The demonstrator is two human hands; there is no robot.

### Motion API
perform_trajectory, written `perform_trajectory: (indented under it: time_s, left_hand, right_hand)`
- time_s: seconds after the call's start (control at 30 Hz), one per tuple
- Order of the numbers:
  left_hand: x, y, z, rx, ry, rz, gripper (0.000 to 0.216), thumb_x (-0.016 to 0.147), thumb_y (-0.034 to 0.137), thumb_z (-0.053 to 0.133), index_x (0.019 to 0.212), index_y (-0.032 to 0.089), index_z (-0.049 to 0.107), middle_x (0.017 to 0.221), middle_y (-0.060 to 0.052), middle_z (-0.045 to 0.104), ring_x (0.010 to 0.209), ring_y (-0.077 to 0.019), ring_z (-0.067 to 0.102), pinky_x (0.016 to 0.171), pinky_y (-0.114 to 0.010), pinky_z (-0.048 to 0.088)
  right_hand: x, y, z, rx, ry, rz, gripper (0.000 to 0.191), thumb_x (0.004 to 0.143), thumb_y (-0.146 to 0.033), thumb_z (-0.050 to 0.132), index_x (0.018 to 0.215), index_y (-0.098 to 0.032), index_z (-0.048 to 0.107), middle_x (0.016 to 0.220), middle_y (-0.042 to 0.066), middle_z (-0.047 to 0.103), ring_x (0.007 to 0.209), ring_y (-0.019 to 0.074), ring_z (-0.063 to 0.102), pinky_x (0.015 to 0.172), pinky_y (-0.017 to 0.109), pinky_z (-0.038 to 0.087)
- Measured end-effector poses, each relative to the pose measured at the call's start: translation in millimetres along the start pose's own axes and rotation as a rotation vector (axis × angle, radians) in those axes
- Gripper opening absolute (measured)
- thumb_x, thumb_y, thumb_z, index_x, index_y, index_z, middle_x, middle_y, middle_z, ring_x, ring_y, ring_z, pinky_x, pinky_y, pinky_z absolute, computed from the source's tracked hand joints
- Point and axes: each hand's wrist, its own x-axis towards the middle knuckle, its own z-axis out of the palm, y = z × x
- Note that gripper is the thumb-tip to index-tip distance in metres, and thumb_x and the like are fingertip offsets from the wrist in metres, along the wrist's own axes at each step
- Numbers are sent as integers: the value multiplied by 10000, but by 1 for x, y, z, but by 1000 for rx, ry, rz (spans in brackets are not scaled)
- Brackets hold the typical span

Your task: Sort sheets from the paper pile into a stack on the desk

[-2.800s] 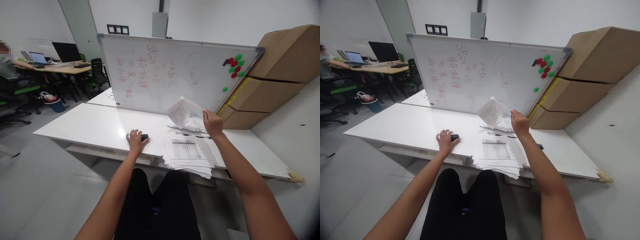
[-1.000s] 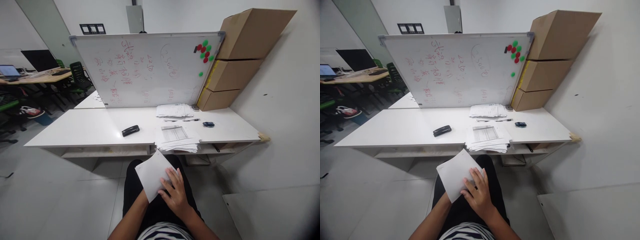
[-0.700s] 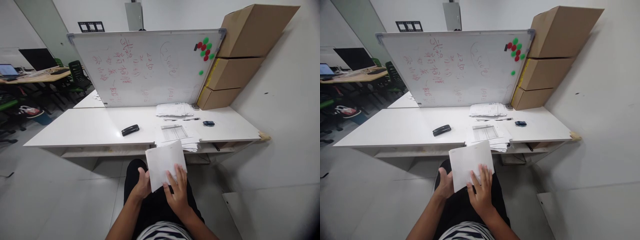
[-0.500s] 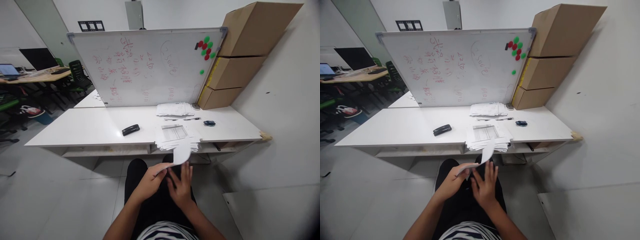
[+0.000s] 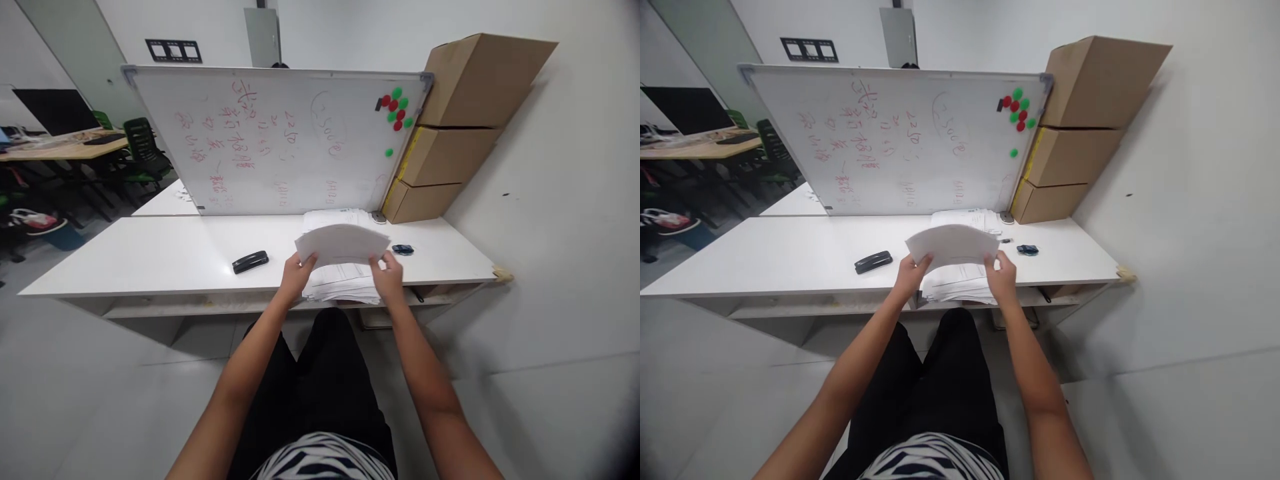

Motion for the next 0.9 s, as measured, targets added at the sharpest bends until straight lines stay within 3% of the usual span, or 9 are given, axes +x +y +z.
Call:
perform_trajectory:
  time_s: [0.13, 0.23, 0.3, 0.4, 0.5, 0.6, 0.7, 0.8, 0.9]
  left_hand:
    - [-8, -38, 1, 123, -11, -84, 343, 802, 421, 610, 1024, 174, 692, 1034, -83, 713, 996, -264, 631, 875, -386, 471]
    - [-17, -48, -4, 154, 44, -92, 341, 801, 431, 607, 1026, 188, 688, 1004, -67, 717, 973, -246, 634, 856, -364, 476]
    - [-18, -48, -7, 172, 66, -84, 324, 798, 420, 611, 1021, 195, 679, 994, -58, 715, 959, -234, 633, 845, -349, 477]
    - [-18, -43, -9, 207, 39, -66, 284, 794, 392, 615, 1000, 200, 657, 961, -38, 705, 908, -206, 630, 814, -319, 477]
    - [-21, -36, -11, 246, 27, -9, 293, 820, 416, 588, 1019, 204, 620, 966, -30, 683, 901, -185, 620, 805, -294, 471]
    - [-19, -36, -22, 307, 16, 76, 376, 858, 437, 551, 1165, 220, 545, 1080, -49, 658, 1004, -198, 604, 882, -314, 450]
    - [0, -47, -50, 570, 30, 97, 416, 880, 414, 530, 1244, 214, 508, 1194, -99, 617, 1163, -255, 527, 1012, -387, 360]
    - [26, -71, -89, 909, 110, 11, 531, 841, 390, 577, 1314, 178, 463, 1330, -167, 510, 1307, -345, 362, 1070, -475, 252]
    - [44, -95, -122, 1049, 131, -164, 575, 804, 439, 593, 1295, 167, 468, 1308, -189, 495, 1254, -393, 369, 997, -513, 311]
  right_hand:
    - [-23, 35, 18, -234, -123, -29, 304, 851, -434, 492, 855, -184, 665, 876, 92, 700, 862, 236, 615, 798, 360, 467]
    - [-32, 47, 24, -358, -37, -102, 316, 870, -422, 454, 783, -193, 652, 865, 107, 684, 896, 250, 591, 869, 406, 436]
    - [-34, 47, 27, -420, 13, -100, 327, 874, -421, 442, 751, -190, 639, 866, 114, 681, 914, 258, 580, 939, 459, 390]
    - [-37, 38, 27, -416, -17, -86, 328, 878, -420, 427, 809, -181, 640, 941, 121, 690, 951, 261, 576, 1000, 510, 324]
    - [-48, 22, 18, -336, -28, -89, 336, 899, -436, 412, 860, -185, 632, 923, 103, 688, 897, 238, 580, 937, 449, 385]
    - [-71, 6, 1, -254, -18, 41, 352, 907, -486, 434, 813, -194, 606, 716, 41, 627, 706, 193, 556, 715, 328, 442]
    - [-105, 0, -15, -75, -49, 269, 366, 891, -533, 471, 796, -198, 581, 602, -15, 528, 555, 150, 496, 550, 272, 405]
    - [-139, 4, -24, 183, -84, 503, 363, 852, -556, 543, 823, -196, 586, 603, -29, 508, 483, 117, 430, 443, 243, 352]
    - [-165, 9, -26, 360, -64, 666, 368, 805, -544, 620, 921, -195, 616, 699, -3, 581, 490, 101, 398, 398, 225, 317]
